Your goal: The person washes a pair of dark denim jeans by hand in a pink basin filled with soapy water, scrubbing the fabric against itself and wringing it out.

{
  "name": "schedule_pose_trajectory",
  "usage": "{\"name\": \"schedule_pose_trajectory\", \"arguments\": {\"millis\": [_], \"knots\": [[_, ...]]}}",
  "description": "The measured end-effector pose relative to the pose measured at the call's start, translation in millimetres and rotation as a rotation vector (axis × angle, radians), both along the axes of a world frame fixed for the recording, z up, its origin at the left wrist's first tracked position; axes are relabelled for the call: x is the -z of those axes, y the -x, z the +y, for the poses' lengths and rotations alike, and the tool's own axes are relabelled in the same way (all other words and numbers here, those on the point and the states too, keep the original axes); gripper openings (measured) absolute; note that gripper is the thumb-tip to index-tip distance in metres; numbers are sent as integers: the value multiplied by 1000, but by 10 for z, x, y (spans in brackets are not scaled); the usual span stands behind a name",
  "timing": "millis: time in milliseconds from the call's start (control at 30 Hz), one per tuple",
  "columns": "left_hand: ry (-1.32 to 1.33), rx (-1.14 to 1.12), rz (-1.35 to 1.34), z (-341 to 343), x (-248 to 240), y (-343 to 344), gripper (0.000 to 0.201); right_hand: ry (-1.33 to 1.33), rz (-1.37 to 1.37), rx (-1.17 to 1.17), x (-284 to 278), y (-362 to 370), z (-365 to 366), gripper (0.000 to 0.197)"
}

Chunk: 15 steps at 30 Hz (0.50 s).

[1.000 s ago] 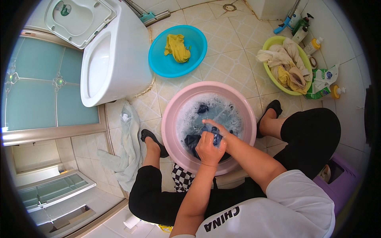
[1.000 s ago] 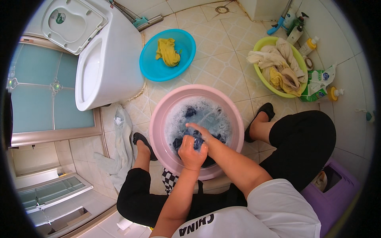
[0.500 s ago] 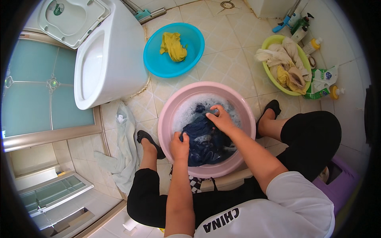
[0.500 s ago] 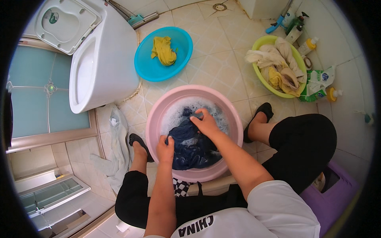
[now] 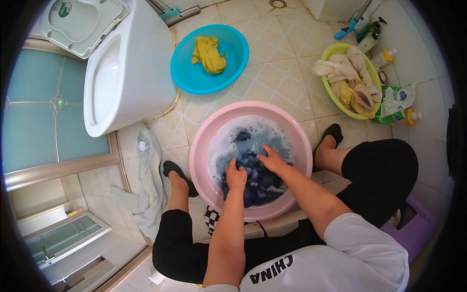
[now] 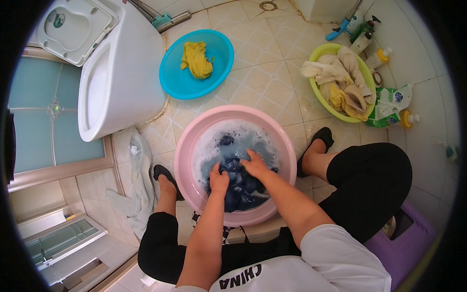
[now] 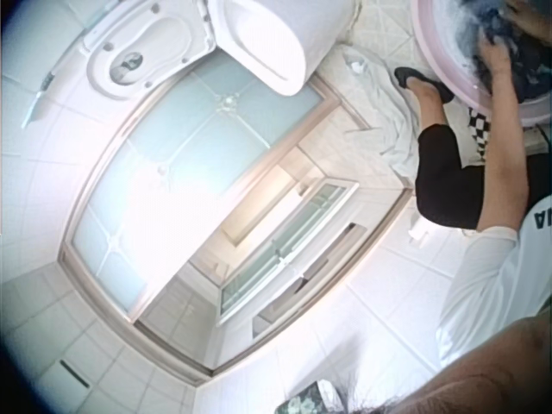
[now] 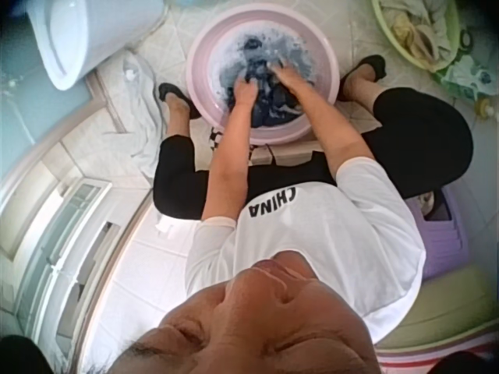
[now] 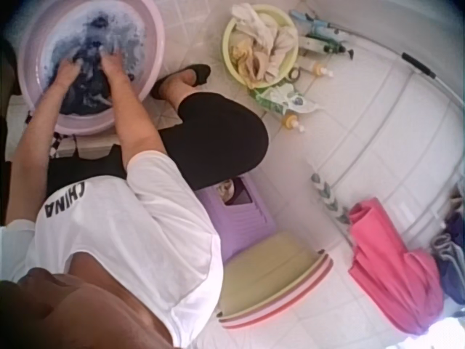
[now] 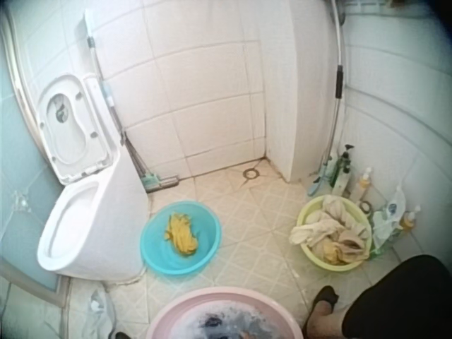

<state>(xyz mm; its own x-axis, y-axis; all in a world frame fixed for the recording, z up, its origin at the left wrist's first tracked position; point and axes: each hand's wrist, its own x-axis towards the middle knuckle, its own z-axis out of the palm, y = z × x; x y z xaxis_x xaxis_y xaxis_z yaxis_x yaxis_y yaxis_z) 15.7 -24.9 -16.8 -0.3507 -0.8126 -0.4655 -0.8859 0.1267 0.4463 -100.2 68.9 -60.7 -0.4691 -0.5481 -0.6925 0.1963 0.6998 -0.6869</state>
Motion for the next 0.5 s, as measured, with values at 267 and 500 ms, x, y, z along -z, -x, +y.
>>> {"name": "schedule_pose_trajectory", "arguments": {"millis": [267, 500], "knots": [[47, 250, 554, 716, -1000, 199, 39, 497, -1159, 634, -720, 163, -127, 37], [365, 248, 439, 590, -1185, 214, 34, 359, -1033, 633, -1202, 8, -262, 31]]}}
